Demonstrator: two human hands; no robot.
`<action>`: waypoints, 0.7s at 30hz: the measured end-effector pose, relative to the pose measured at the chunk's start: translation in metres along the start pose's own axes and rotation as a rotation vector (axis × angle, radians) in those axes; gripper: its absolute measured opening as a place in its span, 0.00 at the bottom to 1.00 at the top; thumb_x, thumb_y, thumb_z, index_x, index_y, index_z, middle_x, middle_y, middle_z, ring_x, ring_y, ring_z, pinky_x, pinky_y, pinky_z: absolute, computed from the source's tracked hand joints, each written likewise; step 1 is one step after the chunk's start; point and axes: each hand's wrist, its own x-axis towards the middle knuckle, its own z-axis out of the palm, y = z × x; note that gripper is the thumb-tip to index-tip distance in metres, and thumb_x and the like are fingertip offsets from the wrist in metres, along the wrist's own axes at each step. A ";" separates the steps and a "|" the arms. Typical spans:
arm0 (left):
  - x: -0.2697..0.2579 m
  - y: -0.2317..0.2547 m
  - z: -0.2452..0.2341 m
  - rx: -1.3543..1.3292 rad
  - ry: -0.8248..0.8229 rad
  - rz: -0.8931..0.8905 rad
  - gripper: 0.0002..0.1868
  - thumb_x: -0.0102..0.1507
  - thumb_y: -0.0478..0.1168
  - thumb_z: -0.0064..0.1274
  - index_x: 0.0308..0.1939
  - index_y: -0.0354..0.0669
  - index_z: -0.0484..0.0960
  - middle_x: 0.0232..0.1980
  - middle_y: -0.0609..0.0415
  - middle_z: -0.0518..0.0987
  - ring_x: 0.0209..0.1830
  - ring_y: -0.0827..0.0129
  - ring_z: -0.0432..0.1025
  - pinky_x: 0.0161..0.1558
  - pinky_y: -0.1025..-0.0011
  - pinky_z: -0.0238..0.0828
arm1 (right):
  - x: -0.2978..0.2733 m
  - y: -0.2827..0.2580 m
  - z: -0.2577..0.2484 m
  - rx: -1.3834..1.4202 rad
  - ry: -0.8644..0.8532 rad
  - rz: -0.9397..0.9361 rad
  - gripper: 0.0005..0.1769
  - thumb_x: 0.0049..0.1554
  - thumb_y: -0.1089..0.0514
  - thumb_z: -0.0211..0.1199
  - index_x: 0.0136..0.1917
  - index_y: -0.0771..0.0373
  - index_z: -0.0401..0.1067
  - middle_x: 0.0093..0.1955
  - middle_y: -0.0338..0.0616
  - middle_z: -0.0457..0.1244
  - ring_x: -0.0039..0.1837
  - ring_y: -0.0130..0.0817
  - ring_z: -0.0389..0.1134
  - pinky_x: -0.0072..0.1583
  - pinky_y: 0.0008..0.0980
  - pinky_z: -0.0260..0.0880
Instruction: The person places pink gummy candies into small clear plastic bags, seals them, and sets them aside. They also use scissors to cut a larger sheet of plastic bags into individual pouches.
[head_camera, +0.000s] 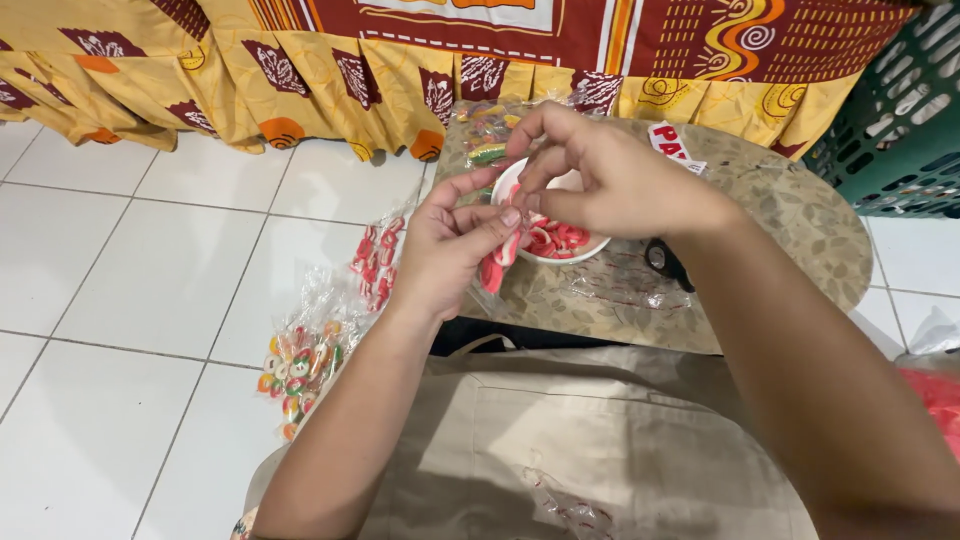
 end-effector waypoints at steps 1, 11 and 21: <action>0.001 -0.001 -0.003 -0.028 0.021 -0.023 0.29 0.62 0.31 0.60 0.66 0.29 0.67 0.43 0.43 0.85 0.38 0.65 0.81 0.41 0.72 0.81 | 0.006 0.010 0.000 0.175 -0.019 0.044 0.22 0.51 0.65 0.63 0.59 0.60 0.66 0.46 0.37 0.74 0.51 0.22 0.75 0.53 0.26 0.74; 0.011 -0.015 -0.036 -0.083 0.241 -0.421 0.32 0.60 0.35 0.60 0.67 0.32 0.65 0.48 0.43 0.82 0.41 0.58 0.81 0.38 0.63 0.81 | 0.034 0.119 0.053 -0.522 0.026 0.371 0.15 0.46 0.60 0.74 0.48 0.58 0.78 0.45 0.44 0.72 0.49 0.40 0.74 0.52 0.38 0.72; 0.002 -0.024 -0.029 0.075 -0.105 -0.066 0.47 0.53 0.16 0.58 0.73 0.37 0.56 0.58 0.38 0.78 0.54 0.58 0.79 0.51 0.65 0.81 | 0.018 0.107 0.005 0.221 0.141 0.505 0.13 0.55 0.69 0.66 0.55 0.71 0.77 0.45 0.53 0.72 0.45 0.37 0.73 0.49 0.35 0.76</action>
